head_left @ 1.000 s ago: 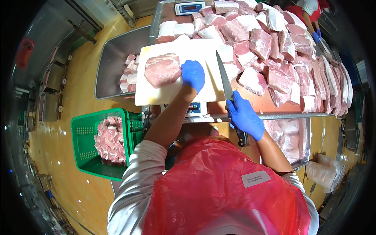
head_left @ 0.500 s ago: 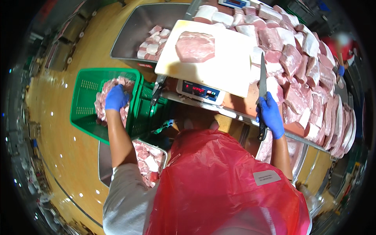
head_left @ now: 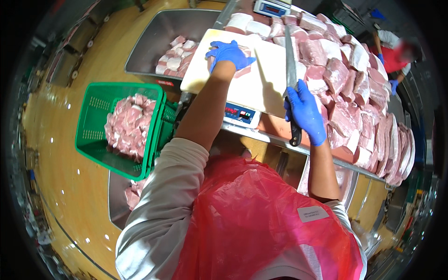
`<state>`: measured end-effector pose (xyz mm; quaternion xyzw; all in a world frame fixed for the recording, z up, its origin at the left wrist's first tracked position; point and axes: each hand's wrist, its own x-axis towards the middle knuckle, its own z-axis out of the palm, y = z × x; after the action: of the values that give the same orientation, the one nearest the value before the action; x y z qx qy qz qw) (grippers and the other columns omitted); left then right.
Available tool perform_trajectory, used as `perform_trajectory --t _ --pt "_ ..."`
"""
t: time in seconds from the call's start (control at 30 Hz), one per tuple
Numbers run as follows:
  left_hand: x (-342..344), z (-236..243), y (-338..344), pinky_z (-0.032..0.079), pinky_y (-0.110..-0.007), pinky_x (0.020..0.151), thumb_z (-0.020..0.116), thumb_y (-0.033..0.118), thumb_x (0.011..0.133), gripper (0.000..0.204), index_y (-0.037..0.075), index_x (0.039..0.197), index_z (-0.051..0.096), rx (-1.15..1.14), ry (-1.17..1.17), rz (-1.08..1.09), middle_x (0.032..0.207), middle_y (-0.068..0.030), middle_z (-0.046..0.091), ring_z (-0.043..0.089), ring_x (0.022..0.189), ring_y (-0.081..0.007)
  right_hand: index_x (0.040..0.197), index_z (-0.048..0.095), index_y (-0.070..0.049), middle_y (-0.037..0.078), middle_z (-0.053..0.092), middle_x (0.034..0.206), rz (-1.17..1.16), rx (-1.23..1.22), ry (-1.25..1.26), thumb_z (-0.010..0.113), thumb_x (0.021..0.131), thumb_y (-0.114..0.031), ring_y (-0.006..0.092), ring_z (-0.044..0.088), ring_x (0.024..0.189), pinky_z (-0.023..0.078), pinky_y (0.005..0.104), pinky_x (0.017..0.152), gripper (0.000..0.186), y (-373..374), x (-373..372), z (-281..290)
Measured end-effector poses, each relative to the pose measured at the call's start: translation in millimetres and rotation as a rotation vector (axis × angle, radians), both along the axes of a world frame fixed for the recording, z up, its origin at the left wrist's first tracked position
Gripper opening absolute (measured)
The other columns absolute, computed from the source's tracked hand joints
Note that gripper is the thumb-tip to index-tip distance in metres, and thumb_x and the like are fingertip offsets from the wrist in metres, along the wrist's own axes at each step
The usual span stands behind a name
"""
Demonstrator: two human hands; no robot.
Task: The person trims fat from pork cuts using a knife on a cutting board placed on a digital scale. Trimmed fat is placed into a green basket, and the trimmed meat is moved to a metal tray. The process is repeated for multiple pieces of pork.
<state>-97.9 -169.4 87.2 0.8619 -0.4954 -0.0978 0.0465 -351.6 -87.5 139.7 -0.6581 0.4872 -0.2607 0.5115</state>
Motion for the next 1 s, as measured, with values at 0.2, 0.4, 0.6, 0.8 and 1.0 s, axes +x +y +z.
perform_trajectory --t 0.2,0.4,0.6,0.8,1.0 --pt "14.5 17.4 7.6 0.036 -0.054 0.112 0.074 0.034 0.063 0.057 0.029 0.119 0.066 -0.042 0.111 -0.766 0.150 -0.0206 0.040 0.041 0.135 -0.0470 0.100 0.047 -0.004 0.005 0.053 0.068 -0.101 0.053 0.004 0.051 0.105 -0.019 0.0125 0.051 0.047 0.044 0.0284 0.043 0.016 6.6 -32.0 -20.5" --pt "79.0 0.5 23.1 0.042 -0.043 0.109 0.064 0.001 0.071 0.024 0.008 0.090 0.075 -0.359 0.381 -1.159 0.119 -0.0176 0.068 0.052 0.129 -0.0370 0.103 0.050 -0.004 0.003 0.053 0.074 -0.141 0.085 0.045 0.051 0.105 -0.020 0.0090 0.051 0.055 0.046 0.0263 0.048 0.016 14.8 -54.5 -39.5" --pt "4.3 -51.0 122.8 0.047 -0.046 0.101 0.070 0.002 0.076 0.032 0.005 0.108 0.069 -0.913 0.348 -0.363 0.105 -0.0108 0.068 0.057 0.118 -0.0366 0.101 0.050 -0.003 0.007 0.057 0.076 0.070 -0.256 0.361 0.052 0.105 -0.018 0.0131 0.055 0.062 0.047 0.0300 0.056 0.015 9.5 -62.2 -92.4" --pt "26.4 -69.5 95.3 0.045 -0.042 0.106 0.078 0.005 0.073 0.050 0.008 0.121 0.064 -0.939 0.571 -0.537 0.121 -0.0146 0.062 0.053 0.127 -0.0362 0.106 0.049 -0.001 0.014 0.063 0.077 0.208 -0.415 0.335 0.053 0.104 -0.017 0.0201 0.063 0.065 0.052 0.0347 0.060 0.016 -24.7 4.2 -78.5" --pt "107.0 -85.0 83.3 0.055 -0.029 0.088 0.068 -0.006 0.080 0.042 0.000 0.120 0.062 -0.881 1.180 -0.427 0.111 -0.0123 0.067 0.065 0.095 -0.0140 0.107 0.046 0.002 0.033 0.062 0.073 0.172 -0.435 0.365 0.052 0.100 -0.014 0.0518 0.062 0.069 0.048 0.0585 0.061 0.019 -16.3 64.9 -72.1"
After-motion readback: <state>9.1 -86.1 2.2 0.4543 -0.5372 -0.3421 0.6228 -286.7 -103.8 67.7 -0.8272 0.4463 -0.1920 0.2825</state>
